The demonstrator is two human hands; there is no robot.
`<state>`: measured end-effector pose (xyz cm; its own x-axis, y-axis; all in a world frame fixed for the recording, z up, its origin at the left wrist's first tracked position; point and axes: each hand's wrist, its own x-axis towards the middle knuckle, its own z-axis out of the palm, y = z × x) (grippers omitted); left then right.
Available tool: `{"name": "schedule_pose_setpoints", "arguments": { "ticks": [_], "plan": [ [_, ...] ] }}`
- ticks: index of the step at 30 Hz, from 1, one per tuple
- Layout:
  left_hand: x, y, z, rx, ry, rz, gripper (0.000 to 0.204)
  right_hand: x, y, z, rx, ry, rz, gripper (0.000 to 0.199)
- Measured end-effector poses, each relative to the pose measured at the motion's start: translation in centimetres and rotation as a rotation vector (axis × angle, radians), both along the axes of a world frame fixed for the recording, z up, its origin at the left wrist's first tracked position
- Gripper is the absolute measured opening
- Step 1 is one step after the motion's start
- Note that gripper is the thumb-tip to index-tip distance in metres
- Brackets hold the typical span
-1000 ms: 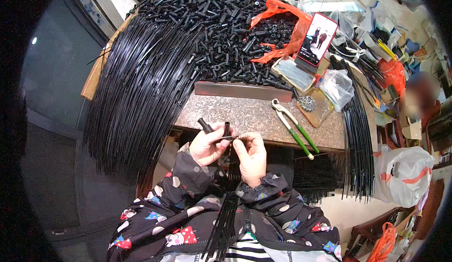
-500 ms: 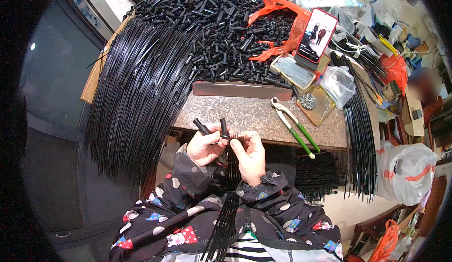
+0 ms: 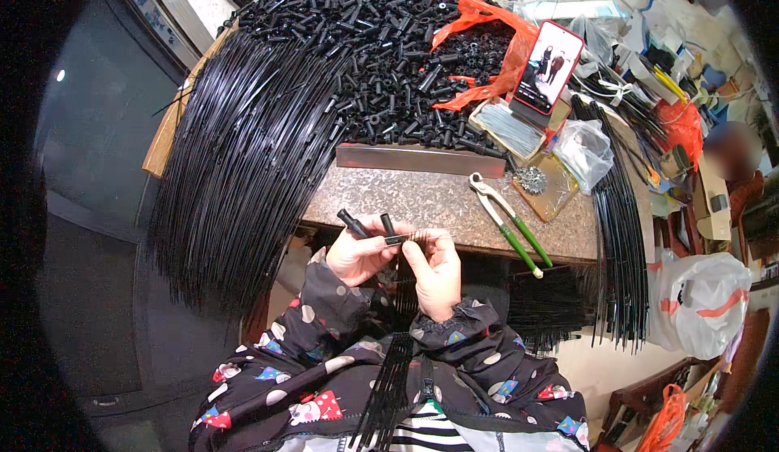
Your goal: Manually assembling components and crimping connectors onto black electrical cables.
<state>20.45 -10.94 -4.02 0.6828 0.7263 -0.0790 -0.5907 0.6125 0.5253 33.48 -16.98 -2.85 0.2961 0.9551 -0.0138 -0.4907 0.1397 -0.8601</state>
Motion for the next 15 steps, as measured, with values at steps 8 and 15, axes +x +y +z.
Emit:
{"name": "schedule_pose_setpoints", "arguments": {
  "ticks": [8,15],
  "plan": [
    [-0.11,-0.05,-0.34,-0.064,0.023,0.053,0.020,-0.30,-0.28,0.29,0.000,0.013,0.035,0.019],
    [-0.19,0.00,0.07,0.015,0.009,0.024,0.021,-0.18,-0.08,0.12,-0.010,0.048,0.048,0.019]
  ]
}}
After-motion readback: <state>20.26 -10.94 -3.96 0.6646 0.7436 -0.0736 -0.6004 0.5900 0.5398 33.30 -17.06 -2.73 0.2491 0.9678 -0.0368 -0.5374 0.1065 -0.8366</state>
